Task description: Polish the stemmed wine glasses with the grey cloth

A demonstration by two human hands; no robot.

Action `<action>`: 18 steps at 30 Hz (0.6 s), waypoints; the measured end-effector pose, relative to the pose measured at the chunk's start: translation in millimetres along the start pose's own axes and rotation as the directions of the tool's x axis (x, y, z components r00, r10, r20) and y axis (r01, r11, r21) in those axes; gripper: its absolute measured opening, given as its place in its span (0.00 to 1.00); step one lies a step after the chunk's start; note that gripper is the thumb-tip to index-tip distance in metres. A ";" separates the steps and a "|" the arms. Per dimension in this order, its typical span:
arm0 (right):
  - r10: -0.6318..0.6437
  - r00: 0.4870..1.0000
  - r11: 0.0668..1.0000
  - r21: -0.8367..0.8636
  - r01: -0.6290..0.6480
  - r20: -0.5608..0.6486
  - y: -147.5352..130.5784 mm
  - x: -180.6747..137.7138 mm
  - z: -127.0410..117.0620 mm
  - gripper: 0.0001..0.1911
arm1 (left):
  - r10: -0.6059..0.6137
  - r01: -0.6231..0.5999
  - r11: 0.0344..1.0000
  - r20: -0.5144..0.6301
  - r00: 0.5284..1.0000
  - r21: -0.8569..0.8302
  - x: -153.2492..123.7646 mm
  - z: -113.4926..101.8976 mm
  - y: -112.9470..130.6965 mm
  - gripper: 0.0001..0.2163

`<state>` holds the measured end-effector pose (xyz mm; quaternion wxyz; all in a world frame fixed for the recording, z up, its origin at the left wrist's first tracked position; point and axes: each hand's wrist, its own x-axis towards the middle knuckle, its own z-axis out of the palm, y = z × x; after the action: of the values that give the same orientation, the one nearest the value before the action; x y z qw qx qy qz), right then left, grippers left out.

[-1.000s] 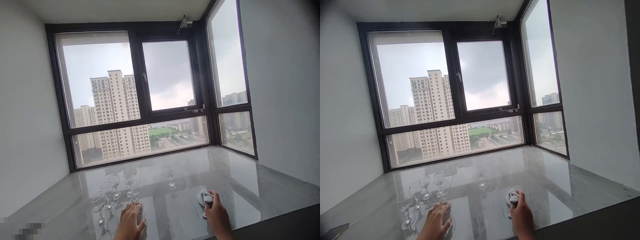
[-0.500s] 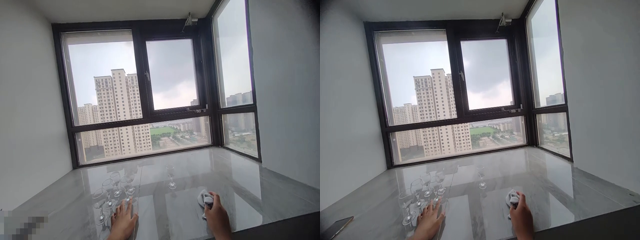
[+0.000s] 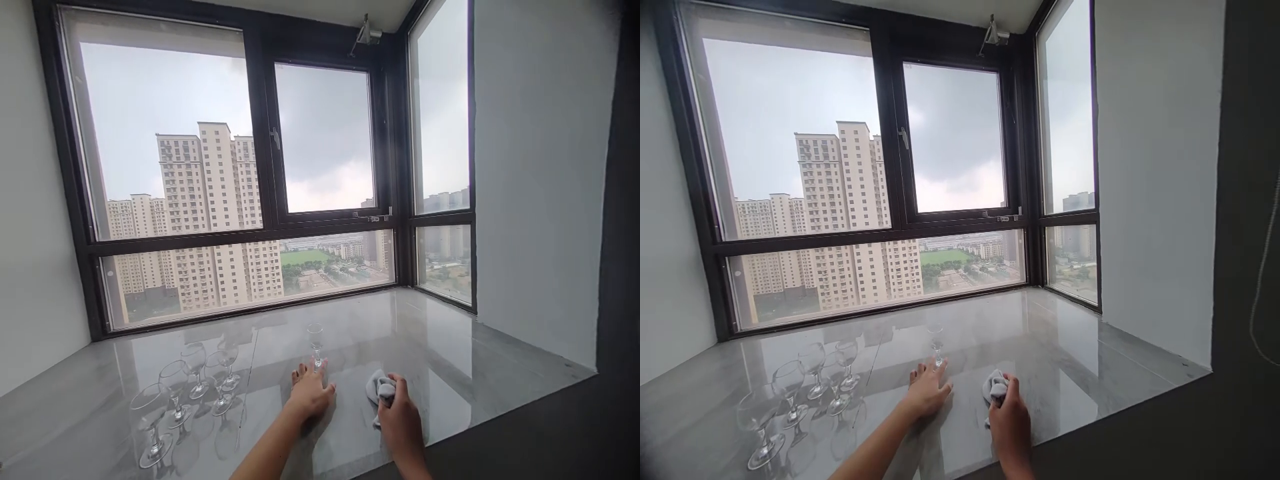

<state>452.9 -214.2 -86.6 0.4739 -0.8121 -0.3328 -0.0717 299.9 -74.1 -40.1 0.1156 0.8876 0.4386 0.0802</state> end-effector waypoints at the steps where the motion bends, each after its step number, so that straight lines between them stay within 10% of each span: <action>1: -0.003 1.000 1.000 0.005 0.003 -0.006 -0.5 0.0 -0.3 0.18 | 0.007 -0.007 1.000 0.007 1.000 0.006 5.0 -1.8 -0.5 0.30; 9: 0.002 1.000 1.000 0.004 -0.002 0.000 -6.3 -1.2 -7.1 0.19 | 0.080 -0.077 0.996 -0.075 0.994 0.037 -67.9 -11.9 -36.1 0.29; 18: 0.063 0.990 0.998 0.018 -0.066 0.126 -3.3 -1.1 -12.1 0.23 | -0.186 0.191 0.980 -0.086 0.979 0.054 -195.6 -42.3 -135.3 0.29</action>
<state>452.4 -223.4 -78.1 0.4630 -0.8201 -0.3362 -0.0017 68.9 -144.6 -44.7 0.0772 0.8412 0.5274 0.0911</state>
